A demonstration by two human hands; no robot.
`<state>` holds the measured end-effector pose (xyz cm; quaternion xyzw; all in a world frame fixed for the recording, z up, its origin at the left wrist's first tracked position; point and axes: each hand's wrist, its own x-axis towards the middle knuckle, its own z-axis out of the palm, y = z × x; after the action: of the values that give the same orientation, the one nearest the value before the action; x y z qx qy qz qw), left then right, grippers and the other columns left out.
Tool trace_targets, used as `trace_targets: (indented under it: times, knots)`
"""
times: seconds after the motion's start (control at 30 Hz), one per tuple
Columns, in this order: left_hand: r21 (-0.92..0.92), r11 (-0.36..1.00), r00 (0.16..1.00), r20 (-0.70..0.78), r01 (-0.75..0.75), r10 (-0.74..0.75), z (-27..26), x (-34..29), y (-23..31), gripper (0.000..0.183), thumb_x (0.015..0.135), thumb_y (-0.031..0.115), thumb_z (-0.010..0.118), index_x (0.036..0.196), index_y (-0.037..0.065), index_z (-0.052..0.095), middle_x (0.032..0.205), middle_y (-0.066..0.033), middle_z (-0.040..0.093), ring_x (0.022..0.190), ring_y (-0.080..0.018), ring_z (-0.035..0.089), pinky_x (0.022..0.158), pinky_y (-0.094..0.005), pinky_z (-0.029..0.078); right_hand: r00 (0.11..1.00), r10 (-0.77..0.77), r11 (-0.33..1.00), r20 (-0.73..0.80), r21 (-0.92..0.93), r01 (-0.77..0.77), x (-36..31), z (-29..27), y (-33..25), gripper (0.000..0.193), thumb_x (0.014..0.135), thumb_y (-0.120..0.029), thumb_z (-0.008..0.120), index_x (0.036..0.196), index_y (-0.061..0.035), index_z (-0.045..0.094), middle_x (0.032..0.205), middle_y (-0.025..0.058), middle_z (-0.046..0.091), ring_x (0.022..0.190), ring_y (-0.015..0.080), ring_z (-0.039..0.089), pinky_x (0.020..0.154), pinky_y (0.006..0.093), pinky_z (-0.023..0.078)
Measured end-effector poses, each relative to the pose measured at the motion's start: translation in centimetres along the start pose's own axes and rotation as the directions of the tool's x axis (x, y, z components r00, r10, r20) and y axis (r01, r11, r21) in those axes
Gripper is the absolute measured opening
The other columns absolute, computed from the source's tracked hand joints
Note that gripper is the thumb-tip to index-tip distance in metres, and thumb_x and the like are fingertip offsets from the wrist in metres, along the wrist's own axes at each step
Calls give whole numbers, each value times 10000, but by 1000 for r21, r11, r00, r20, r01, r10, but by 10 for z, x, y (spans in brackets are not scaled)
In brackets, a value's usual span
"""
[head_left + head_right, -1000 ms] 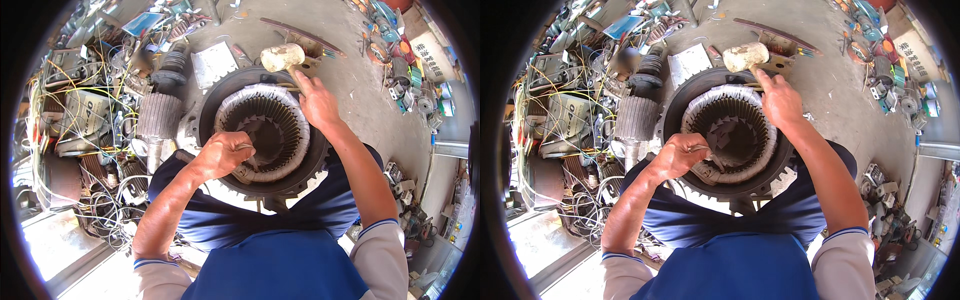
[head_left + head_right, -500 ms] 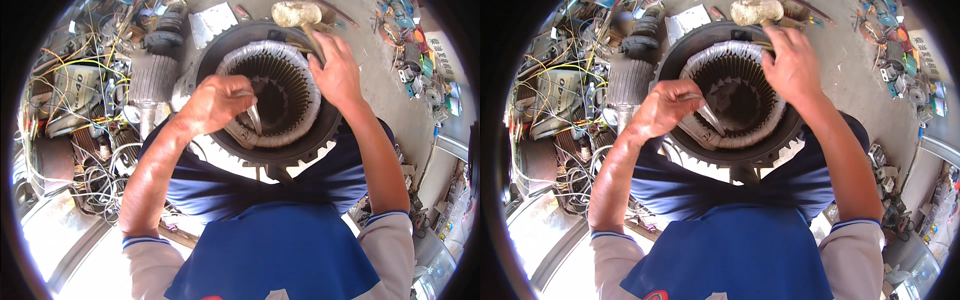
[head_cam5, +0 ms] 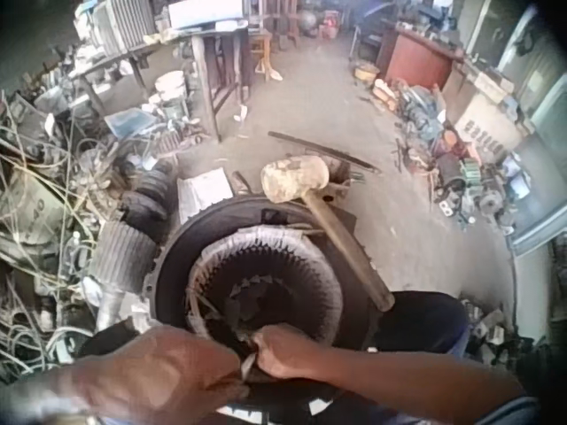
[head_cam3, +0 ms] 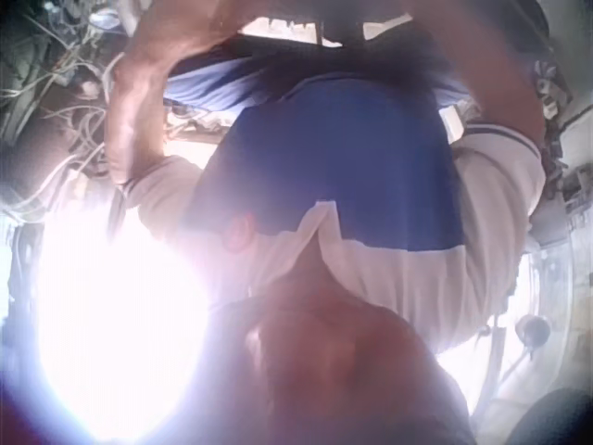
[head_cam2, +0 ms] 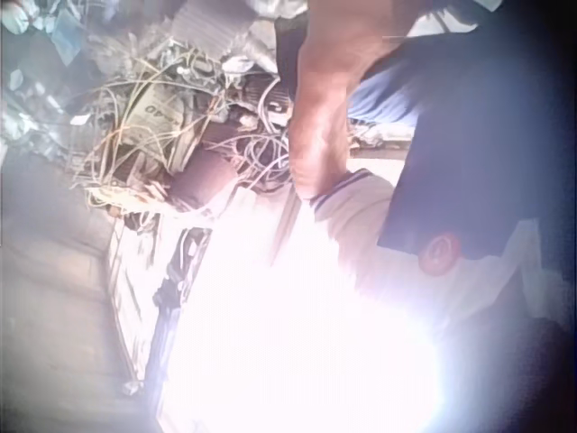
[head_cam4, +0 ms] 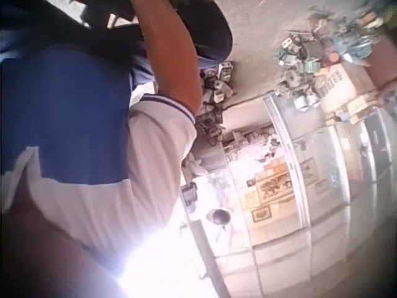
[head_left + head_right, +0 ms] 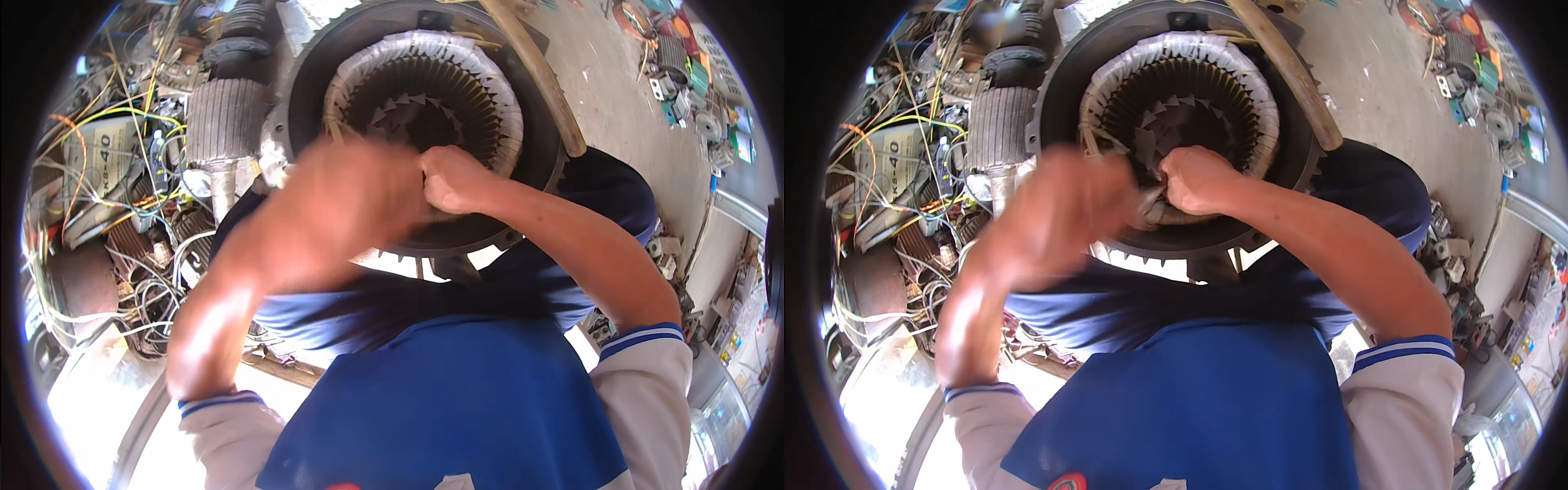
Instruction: The person tapes insulation around the internal components of a large industrial motor housing and taps them into place using a mallet.
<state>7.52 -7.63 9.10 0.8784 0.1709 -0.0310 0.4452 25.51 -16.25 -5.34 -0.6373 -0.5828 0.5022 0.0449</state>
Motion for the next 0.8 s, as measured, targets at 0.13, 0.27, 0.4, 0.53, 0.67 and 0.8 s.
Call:
trace_targets:
  times: [0.13, 0.27, 0.4, 0.53, 0.67, 0.8]
  knots:
    - [-256, 962, 528, 806, -97, 268, -13, -40, 51, 198, 909, 262, 637, 947, 79, 703, 928, -111, 699, 802, -304, 724, 669, -425, 578, 1000, -2, 991, 7, -137, 2, -9, 4, 15, 214, 825, -118, 661, 982, -10, 760, 937, 235, 739, 934, 434, 718, 844, 496, 579]
    - [-190, 967, 828, 560, 170, -35, -62, -30, 45, 183, 847, 132, 624, 1006, 77, 696, 965, -139, 686, 918, -330, 681, 771, -465, 538, 982, -177, 966, 68, -179, 186, -17, 5, -3, 169, 842, -147, 681, 930, -23, 755, 869, 234, 731, 881, 447, 717, 805, 518, 585]
    - [289, 895, 790, 429, 340, -438, -4, 77, -57, 167, 957, 103, 545, 986, 9, 680, 917, -191, 685, 834, -348, 685, 735, -456, 534, 984, -179, 973, 3, -149, 177, -24, 7, 10, 120, 839, -134, 669, 860, -38, 738, 812, 237, 714, 836, 455, 710, 778, 532, 581]
    - [420, 902, 575, 716, 98, -396, 87, 110, -104, 277, 892, 167, 622, 1060, -14, 749, 1043, -256, 734, 965, -417, 704, 847, -476, 560, 991, -114, 976, 72, -179, 125, -18, 6, 12, 137, 863, -122, 645, 888, -35, 749, 869, 228, 732, 871, 431, 722, 794, 519, 583]
    - [206, 966, 572, 779, 156, -258, 108, 113, -137, 323, 839, 188, 705, 1084, -16, 749, 1072, -249, 741, 964, -393, 693, 847, -453, 539, 990, -17, 979, 141, -200, 45, -17, -6, 5, 164, 891, -132, 638, 947, -27, 750, 961, 206, 751, 929, 407, 729, 825, 504, 586]
    - [226, 954, 592, 747, 199, -301, 92, 110, -127, 300, 829, 212, 701, 999, -29, 755, 966, -262, 741, 896, -410, 704, 810, -471, 551, 992, -5, 982, 125, -186, 28, -15, -9, 3, 164, 896, -140, 638, 951, -32, 749, 952, 198, 751, 929, 407, 727, 825, 497, 588]
